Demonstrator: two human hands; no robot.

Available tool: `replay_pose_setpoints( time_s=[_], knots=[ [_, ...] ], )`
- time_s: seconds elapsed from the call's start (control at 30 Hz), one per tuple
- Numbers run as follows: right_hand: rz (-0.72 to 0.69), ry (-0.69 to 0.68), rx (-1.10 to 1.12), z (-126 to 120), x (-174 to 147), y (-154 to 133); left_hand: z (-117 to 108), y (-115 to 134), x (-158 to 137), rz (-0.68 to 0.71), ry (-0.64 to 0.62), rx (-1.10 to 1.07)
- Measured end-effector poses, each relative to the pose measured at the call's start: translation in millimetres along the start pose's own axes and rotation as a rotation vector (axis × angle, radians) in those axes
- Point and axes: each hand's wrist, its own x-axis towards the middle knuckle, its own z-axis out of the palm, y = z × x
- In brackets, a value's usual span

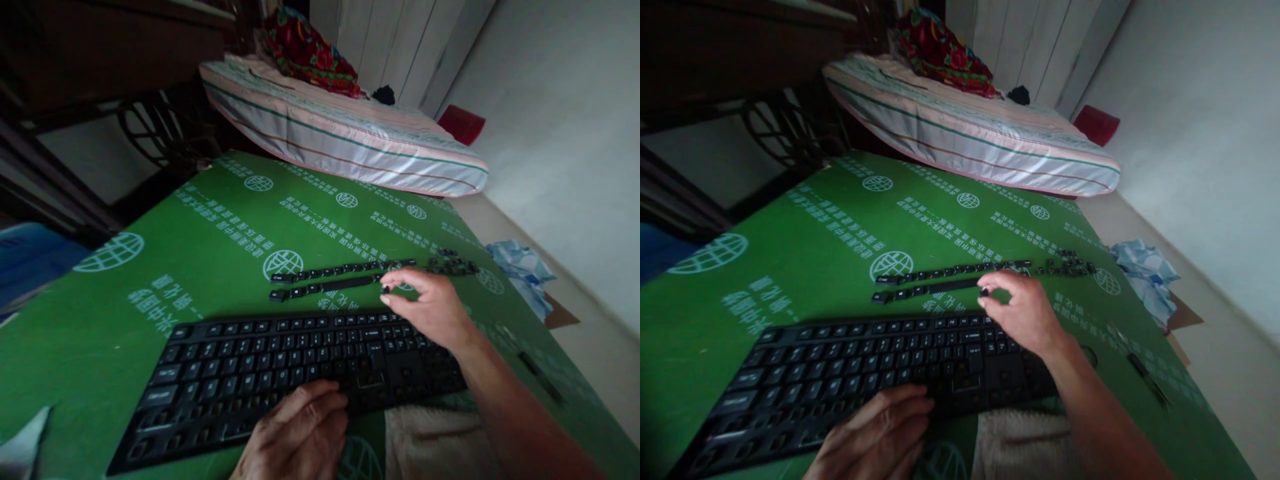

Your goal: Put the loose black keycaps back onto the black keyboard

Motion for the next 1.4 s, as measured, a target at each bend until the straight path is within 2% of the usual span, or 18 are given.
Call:
replay_pose_setpoints(
  time_s=[0.1,0.23,0.47,0.57,0.77,0.93,1.2,1.3,1.4],
  knots=[
    [-0.077,0.002,0.097,15,-46,-37,-6,5,3,0.003,0.058,-0.107],
    [-0.152,0.031,0.141,35,-88,-71,-7,8,3,-0.252,0.043,-0.349],
    [-0.174,0.152,0.048,49,-120,-93,-2,12,0,-0.597,-0.050,-0.803],
    [-0.174,0.185,0.034,53,-128,-96,-2,11,1,-0.681,-0.119,-0.978],
    [-0.148,0.220,0.015,60,-143,-98,-5,12,6,-0.736,-0.181,-1.107],
    [-0.179,0.156,0.090,59,-146,-92,-7,16,11,-0.811,-0.204,-1.132],
    [-0.220,0.163,0.075,53,-140,-92,-9,14,11,-0.788,-0.235,-1.143],
    [-0.253,0.171,0.018,49,-135,-87,-8,13,9,-0.733,-0.237,-1.108],
    [-0.263,0.137,-0.039,41,-126,-69,-6,16,5,-0.578,-0.194,-0.870]
  ],
)
